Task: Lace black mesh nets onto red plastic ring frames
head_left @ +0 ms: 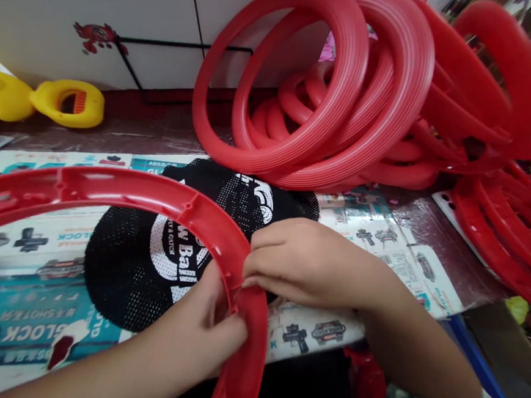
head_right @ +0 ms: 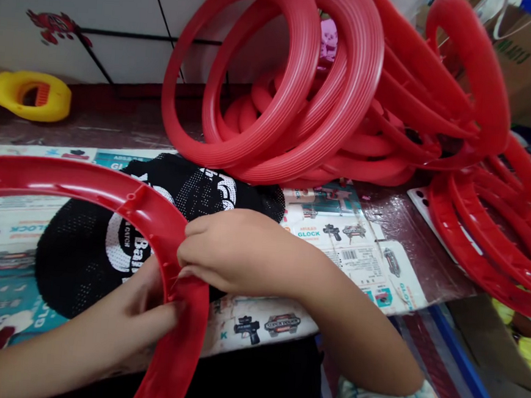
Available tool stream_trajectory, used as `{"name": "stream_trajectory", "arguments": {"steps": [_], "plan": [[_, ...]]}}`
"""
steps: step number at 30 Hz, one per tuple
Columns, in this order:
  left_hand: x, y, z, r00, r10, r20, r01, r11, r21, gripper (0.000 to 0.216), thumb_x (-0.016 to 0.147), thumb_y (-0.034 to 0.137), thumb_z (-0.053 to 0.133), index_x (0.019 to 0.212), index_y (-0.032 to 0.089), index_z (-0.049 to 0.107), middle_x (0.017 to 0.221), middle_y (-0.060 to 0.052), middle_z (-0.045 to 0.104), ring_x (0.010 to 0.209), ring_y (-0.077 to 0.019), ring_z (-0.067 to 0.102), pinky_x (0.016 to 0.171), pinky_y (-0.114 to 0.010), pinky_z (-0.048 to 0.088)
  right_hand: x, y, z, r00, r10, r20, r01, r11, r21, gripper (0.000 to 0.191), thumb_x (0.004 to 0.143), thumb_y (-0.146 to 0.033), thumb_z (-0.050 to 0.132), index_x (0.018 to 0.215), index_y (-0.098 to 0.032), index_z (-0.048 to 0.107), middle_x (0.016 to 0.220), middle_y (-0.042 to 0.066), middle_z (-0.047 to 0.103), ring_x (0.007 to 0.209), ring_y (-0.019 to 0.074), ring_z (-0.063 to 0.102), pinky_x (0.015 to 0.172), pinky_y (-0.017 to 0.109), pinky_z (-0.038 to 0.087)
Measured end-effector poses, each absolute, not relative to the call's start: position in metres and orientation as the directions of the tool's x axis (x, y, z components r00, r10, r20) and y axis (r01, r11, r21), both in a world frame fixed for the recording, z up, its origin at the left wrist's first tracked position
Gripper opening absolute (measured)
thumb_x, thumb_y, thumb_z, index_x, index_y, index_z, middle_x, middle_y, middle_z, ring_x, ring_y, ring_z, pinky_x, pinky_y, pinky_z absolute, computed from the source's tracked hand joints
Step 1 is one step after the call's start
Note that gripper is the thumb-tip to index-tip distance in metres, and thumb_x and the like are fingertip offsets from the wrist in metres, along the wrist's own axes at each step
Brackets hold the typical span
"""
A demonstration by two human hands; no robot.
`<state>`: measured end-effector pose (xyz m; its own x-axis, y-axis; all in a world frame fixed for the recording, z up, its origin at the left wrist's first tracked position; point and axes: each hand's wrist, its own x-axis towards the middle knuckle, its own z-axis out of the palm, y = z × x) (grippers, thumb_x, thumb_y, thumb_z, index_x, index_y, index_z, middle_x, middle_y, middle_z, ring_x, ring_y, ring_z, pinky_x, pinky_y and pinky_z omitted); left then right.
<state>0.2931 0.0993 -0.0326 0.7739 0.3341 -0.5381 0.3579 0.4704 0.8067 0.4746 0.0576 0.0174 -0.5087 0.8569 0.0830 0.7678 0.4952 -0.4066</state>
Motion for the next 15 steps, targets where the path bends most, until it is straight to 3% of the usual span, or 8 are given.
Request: {"name": "stream_trajectory", "arguments": {"steps": [4, 7, 10, 15], "plan": [[0.289, 0.098, -0.039, 0.84, 0.266, -0.473, 0.362, 0.376, 0.853, 0.05, 0.074, 0.013, 0.049, 0.122, 0.024, 0.041, 0.072, 0.006, 0.053, 0.06, -0.0115, 0.048, 0.076, -0.031, 0.05, 0.471, 0.055, 0.016, -0.523, 0.833, 0.18, 0.779, 0.553, -0.296, 0.026, 0.092, -0.013, 0.043, 0.082, -0.013, 0.067, 0.081, 0.003, 0.061, 0.069, 0.0127, 0.046, 0.067, 0.027, 0.038], [0.29, 0.098, -0.04, 0.881, 0.249, -0.402, 0.324, 0.301, 0.897, 0.055, 0.072, 0.011, 0.048, 0.125, 0.024, 0.041, 0.094, 0.001, 0.058, 0.081, -0.0152, 0.055, 0.091, -0.034, 0.047, 0.47, 0.056, 0.013, -0.521, 0.829, 0.205, 0.765, 0.56, -0.32, 0.025, 0.092, -0.013, 0.044, 0.083, -0.013, 0.067, 0.081, 0.003, 0.061, 0.07, 0.0125, 0.046, 0.067, 0.026, 0.038], [0.29, 0.099, -0.041, 0.91, 0.212, -0.356, 0.303, 0.246, 0.921, 0.059, 0.073, 0.009, 0.049, 0.129, 0.024, 0.039, 0.121, -0.004, 0.055, 0.108, -0.0205, 0.052, 0.101, -0.036, 0.041, 0.471, 0.059, 0.012, -0.534, 0.828, 0.171, 0.724, 0.553, -0.413, 0.02, 0.09, -0.011, 0.048, 0.086, -0.011, 0.068, 0.083, 0.004, 0.062, 0.074, 0.0123, 0.05, 0.071, 0.024, 0.041], [0.285, 0.1, -0.046, 0.911, 0.18, -0.371, 0.333, 0.211, 0.919, 0.06, 0.078, 0.012, 0.05, 0.135, 0.023, 0.035, 0.135, -0.007, 0.049, 0.124, -0.026, 0.045, 0.107, -0.041, 0.036, 0.471, 0.06, 0.013, -0.5, 0.863, 0.073, 0.759, 0.477, -0.444, 0.017, 0.089, -0.013, 0.052, 0.085, -0.01, 0.069, 0.083, 0.005, 0.064, 0.076, 0.0131, 0.053, 0.074, 0.025, 0.044]]}}
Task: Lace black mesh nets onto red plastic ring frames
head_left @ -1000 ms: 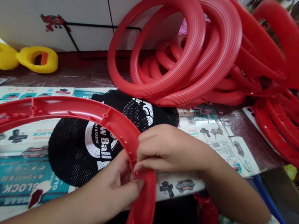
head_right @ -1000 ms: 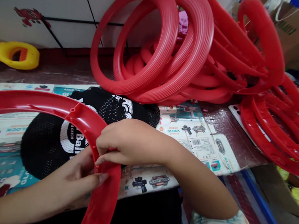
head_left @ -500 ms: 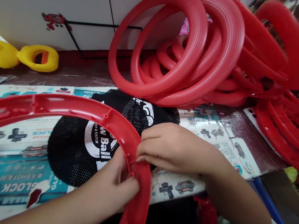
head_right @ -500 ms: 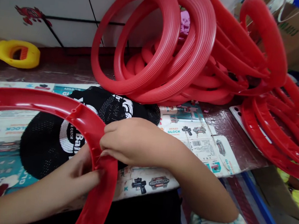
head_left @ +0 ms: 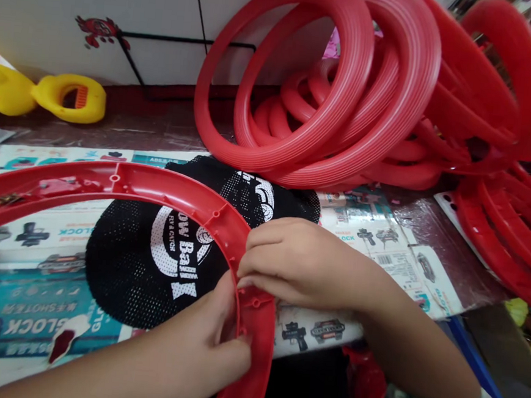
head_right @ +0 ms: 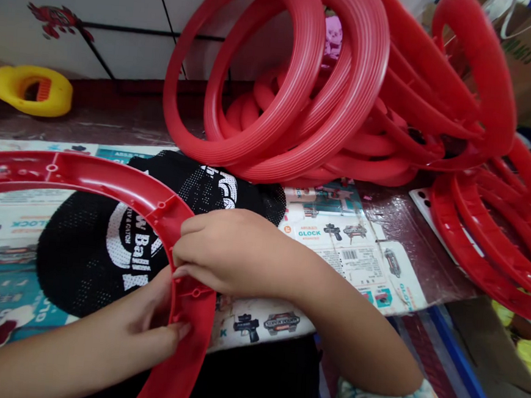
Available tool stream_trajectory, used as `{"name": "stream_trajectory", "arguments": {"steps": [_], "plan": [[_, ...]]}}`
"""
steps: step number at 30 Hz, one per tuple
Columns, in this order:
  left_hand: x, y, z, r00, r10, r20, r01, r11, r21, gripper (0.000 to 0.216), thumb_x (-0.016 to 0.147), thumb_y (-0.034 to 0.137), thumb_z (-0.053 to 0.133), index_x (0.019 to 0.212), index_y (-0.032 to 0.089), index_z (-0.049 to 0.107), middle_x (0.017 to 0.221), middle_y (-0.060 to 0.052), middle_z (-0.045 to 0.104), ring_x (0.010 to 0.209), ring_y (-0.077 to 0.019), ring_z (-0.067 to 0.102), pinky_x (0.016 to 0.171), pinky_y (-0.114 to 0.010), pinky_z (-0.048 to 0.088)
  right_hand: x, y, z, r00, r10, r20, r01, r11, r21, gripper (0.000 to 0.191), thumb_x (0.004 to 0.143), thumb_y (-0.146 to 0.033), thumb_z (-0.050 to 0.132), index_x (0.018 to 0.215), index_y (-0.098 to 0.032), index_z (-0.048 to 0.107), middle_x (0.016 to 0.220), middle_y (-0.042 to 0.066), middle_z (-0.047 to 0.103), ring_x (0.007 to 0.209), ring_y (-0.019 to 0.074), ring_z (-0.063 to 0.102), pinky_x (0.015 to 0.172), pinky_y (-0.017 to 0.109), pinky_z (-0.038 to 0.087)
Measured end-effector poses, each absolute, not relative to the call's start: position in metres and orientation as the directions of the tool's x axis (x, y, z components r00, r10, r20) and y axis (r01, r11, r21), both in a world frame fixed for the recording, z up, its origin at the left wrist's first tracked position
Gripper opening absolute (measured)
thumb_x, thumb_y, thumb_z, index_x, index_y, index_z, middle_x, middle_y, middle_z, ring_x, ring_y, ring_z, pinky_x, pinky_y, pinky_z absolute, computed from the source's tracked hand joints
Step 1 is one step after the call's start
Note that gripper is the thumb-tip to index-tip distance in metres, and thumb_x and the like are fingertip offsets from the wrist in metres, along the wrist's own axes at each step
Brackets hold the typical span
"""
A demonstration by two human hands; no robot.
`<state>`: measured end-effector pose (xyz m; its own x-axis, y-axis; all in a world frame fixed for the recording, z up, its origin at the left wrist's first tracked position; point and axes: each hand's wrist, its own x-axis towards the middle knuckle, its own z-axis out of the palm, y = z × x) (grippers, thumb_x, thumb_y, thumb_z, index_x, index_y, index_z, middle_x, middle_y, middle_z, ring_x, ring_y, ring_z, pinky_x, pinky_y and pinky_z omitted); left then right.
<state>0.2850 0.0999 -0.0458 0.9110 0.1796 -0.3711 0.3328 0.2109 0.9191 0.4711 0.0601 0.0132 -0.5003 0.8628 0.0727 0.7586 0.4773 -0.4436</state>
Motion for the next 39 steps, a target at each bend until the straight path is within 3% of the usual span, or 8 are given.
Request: {"name": "stream_trajectory", "arguments": {"steps": [6, 10, 12, 15, 19, 26, 32, 39], "plan": [[0.283, 0.102, -0.037, 0.88, 0.147, -0.451, 0.384, 0.336, 0.86, 0.056, 0.083, 0.023, 0.058, 0.134, 0.028, 0.037, 0.135, -0.005, 0.049, 0.123, -0.0223, 0.046, 0.106, -0.036, 0.036, 0.472, 0.061, 0.014, -0.489, 0.871, 0.039, 0.755, 0.446, -0.48, 0.016, 0.088, -0.013, 0.055, 0.083, -0.011, 0.07, 0.081, 0.004, 0.066, 0.077, 0.0131, 0.056, 0.074, 0.024, 0.045], [0.288, 0.104, -0.031, 0.808, 0.061, -0.586, 0.424, 0.631, 0.65, 0.047, 0.081, 0.035, 0.062, 0.124, 0.027, 0.045, 0.113, -0.004, 0.061, 0.097, -0.0205, 0.06, 0.079, -0.031, 0.051, 0.471, 0.062, 0.013, -0.496, 0.866, 0.062, 0.743, 0.461, -0.485, 0.016, 0.088, -0.011, 0.055, 0.083, -0.009, 0.07, 0.083, 0.005, 0.067, 0.078, 0.0132, 0.056, 0.075, 0.023, 0.045], [0.291, 0.106, -0.032, 0.779, 0.136, -0.612, 0.389, 0.661, 0.642, 0.04, 0.079, 0.035, 0.064, 0.115, 0.024, 0.049, 0.102, -0.004, 0.063, 0.086, -0.0187, 0.061, 0.07, -0.028, 0.05, 0.469, 0.062, 0.012, -0.516, 0.856, 0.042, 0.745, 0.472, -0.472, 0.017, 0.089, -0.012, 0.054, 0.084, -0.01, 0.07, 0.086, 0.005, 0.067, 0.081, 0.0134, 0.057, 0.076, 0.024, 0.045], [0.295, 0.107, -0.034, 0.781, 0.243, -0.576, 0.35, 0.594, 0.725, 0.034, 0.076, 0.029, 0.065, 0.105, 0.02, 0.05, 0.092, -0.004, 0.063, 0.082, -0.0184, 0.061, 0.07, -0.028, 0.049, 0.469, 0.061, 0.011, -0.516, 0.856, 0.016, 0.774, 0.474, -0.42, 0.017, 0.09, -0.014, 0.053, 0.085, -0.012, 0.069, 0.088, 0.006, 0.067, 0.082, 0.0137, 0.057, 0.075, 0.025, 0.044], [0.296, 0.108, -0.034, 0.791, 0.289, -0.539, 0.378, 0.463, 0.802, 0.034, 0.082, 0.028, 0.055, 0.115, 0.02, 0.047, 0.093, -0.004, 0.063, 0.09, -0.0214, 0.061, 0.077, -0.034, 0.051, 0.474, 0.06, 0.012, -0.518, 0.854, 0.053, 0.808, 0.508, -0.298, 0.02, 0.091, -0.015, 0.05, 0.083, -0.012, 0.067, 0.085, 0.005, 0.065, 0.074, 0.0133, 0.054, 0.068, 0.026, 0.041], [0.288, 0.111, -0.035, 0.885, 0.251, -0.391, 0.385, 0.074, 0.92, 0.036, 0.089, 0.029, 0.05, 0.124, 0.024, 0.044, 0.101, -0.003, 0.061, 0.109, -0.0236, 0.054, 0.095, -0.037, 0.046, 0.474, 0.055, 0.012, -0.554, 0.817, 0.162, 0.797, 0.577, -0.18, 0.024, 0.093, -0.013, 0.045, 0.086, -0.013, 0.068, 0.08, 0.004, 0.063, 0.071, 0.0139, 0.05, 0.068, 0.028, 0.039], [0.286, 0.112, -0.034, 0.874, 0.213, -0.437, 0.445, 0.014, 0.896, 0.034, 0.089, 0.025, 0.048, 0.122, 0.023, 0.044, 0.096, -0.002, 0.061, 0.094, -0.0218, 0.059, 0.087, -0.034, 0.049, 0.471, 0.054, 0.011, -0.5, 0.855, 0.139, 0.793, 0.516, -0.323, 0.022, 0.091, -0.009, 0.045, 0.088, -0.011, 0.066, 0.086, 0.005, 0.063, 0.076, 0.0116, 0.052, 0.07, 0.023, 0.043], [0.282, 0.11, -0.036, 0.898, 0.176, -0.404, 0.424, -0.099, 0.9, 0.04, 0.09, 0.029, 0.05, 0.128, 0.025, 0.042, 0.124, -0.007, 0.055, 0.117, -0.0268, 0.051, 0.099, -0.038, 0.043, 0.47, 0.057, 0.017, -0.513, 0.858, 0.041, 0.782, 0.486, -0.391, 0.019, 0.09, -0.008, 0.047, 0.084, -0.011, 0.065, 0.089, 0.006, 0.063, 0.079, 0.0117, 0.055, 0.07, 0.022, 0.046]]}}
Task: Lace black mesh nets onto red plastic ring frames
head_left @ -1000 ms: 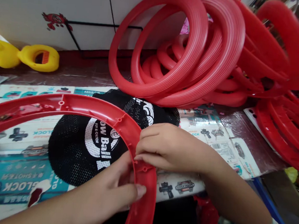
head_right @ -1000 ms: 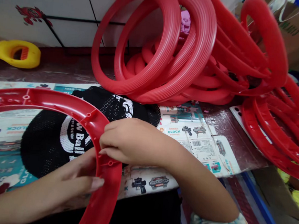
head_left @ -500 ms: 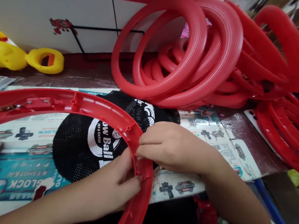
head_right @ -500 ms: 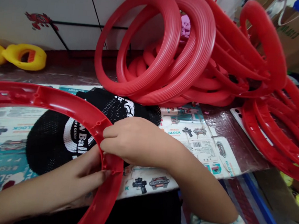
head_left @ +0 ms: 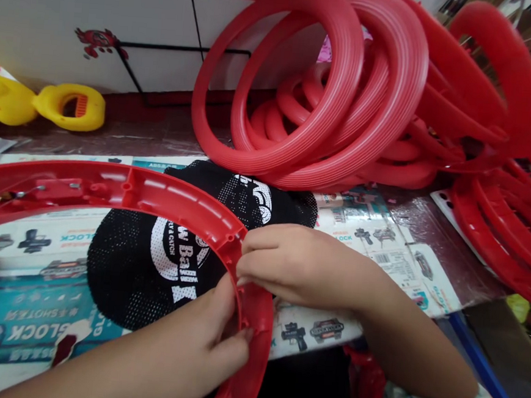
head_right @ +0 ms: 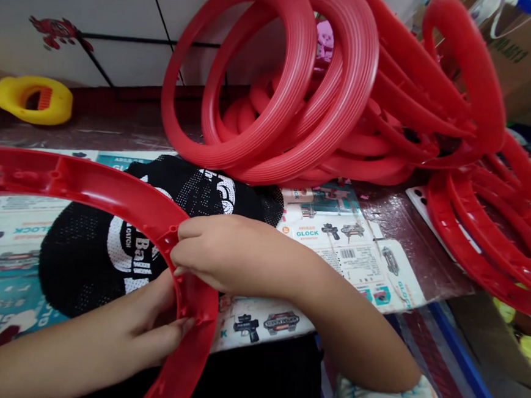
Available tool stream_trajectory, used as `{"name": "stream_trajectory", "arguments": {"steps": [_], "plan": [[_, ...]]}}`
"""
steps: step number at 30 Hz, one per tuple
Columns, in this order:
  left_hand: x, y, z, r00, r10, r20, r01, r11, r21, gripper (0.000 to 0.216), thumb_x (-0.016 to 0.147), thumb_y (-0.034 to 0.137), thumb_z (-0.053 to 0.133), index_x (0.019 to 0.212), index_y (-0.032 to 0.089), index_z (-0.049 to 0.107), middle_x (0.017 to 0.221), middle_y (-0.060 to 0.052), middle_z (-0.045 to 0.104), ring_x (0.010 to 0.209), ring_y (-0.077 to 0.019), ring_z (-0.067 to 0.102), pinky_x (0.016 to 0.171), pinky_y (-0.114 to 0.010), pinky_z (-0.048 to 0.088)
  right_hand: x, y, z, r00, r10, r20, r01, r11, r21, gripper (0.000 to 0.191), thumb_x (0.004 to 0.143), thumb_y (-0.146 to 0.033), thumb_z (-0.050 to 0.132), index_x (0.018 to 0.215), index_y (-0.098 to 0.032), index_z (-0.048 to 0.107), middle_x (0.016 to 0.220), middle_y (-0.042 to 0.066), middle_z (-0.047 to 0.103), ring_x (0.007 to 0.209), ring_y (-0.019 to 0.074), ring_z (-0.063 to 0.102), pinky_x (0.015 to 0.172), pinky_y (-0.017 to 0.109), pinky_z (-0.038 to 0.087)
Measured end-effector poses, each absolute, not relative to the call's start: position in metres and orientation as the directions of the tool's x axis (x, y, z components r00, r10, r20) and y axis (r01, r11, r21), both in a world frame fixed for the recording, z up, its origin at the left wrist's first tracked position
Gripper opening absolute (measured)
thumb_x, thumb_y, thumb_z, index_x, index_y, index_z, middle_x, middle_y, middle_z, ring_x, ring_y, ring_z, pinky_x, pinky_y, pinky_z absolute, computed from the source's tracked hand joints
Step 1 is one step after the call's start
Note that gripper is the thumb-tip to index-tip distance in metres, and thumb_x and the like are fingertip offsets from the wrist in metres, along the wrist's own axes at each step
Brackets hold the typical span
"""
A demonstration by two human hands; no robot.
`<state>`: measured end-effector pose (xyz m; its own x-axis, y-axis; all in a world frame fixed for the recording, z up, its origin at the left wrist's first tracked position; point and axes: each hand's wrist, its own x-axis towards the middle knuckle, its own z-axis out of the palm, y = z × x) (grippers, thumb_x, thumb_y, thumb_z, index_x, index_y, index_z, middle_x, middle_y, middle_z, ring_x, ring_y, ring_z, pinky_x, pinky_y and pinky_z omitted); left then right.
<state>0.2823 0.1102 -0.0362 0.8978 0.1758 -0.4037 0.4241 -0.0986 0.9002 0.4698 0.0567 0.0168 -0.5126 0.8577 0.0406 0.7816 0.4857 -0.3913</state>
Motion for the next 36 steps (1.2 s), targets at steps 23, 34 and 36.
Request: {"name": "stream_trajectory", "arguments": {"steps": [23, 34, 36], "plan": [[0.292, 0.106, -0.036, 0.778, 0.435, -0.453, 0.401, 0.211, 0.891, 0.025, 0.086, 0.029, 0.051, 0.108, 0.02, 0.046, 0.093, -0.004, 0.062, 0.09, -0.0218, 0.059, 0.077, -0.034, 0.049, 0.464, 0.047, 0.009, -0.471, 0.835, 0.283, 0.876, 0.481, 0.039, 0.021, 0.089, -0.011, 0.05, 0.069, -0.016, 0.055, 0.063, -0.001, 0.049, 0.058, 0.0124, 0.041, 0.056, 0.029, 0.026], [0.294, 0.104, -0.029, 0.84, 0.376, -0.391, 0.39, 0.082, 0.917, 0.022, 0.087, 0.023, 0.045, 0.108, 0.021, 0.043, 0.104, -0.005, 0.06, 0.096, -0.0211, 0.057, 0.082, -0.033, 0.048, 0.461, 0.05, 0.009, -0.503, 0.779, 0.374, 0.85, 0.525, 0.05, 0.023, 0.092, -0.012, 0.048, 0.074, -0.014, 0.063, 0.073, 0.002, 0.056, 0.068, 0.0147, 0.042, 0.062, 0.03, 0.031], [0.293, 0.104, -0.027, 0.856, 0.347, -0.384, 0.386, 0.065, 0.92, 0.025, 0.087, 0.023, 0.044, 0.111, 0.021, 0.041, 0.111, -0.007, 0.059, 0.096, -0.0212, 0.056, 0.08, -0.034, 0.048, 0.46, 0.051, 0.006, -0.491, 0.773, 0.402, 0.851, 0.524, 0.031, 0.022, 0.091, -0.012, 0.049, 0.075, -0.013, 0.064, 0.074, 0.003, 0.057, 0.068, 0.0146, 0.042, 0.063, 0.03, 0.031]]}}
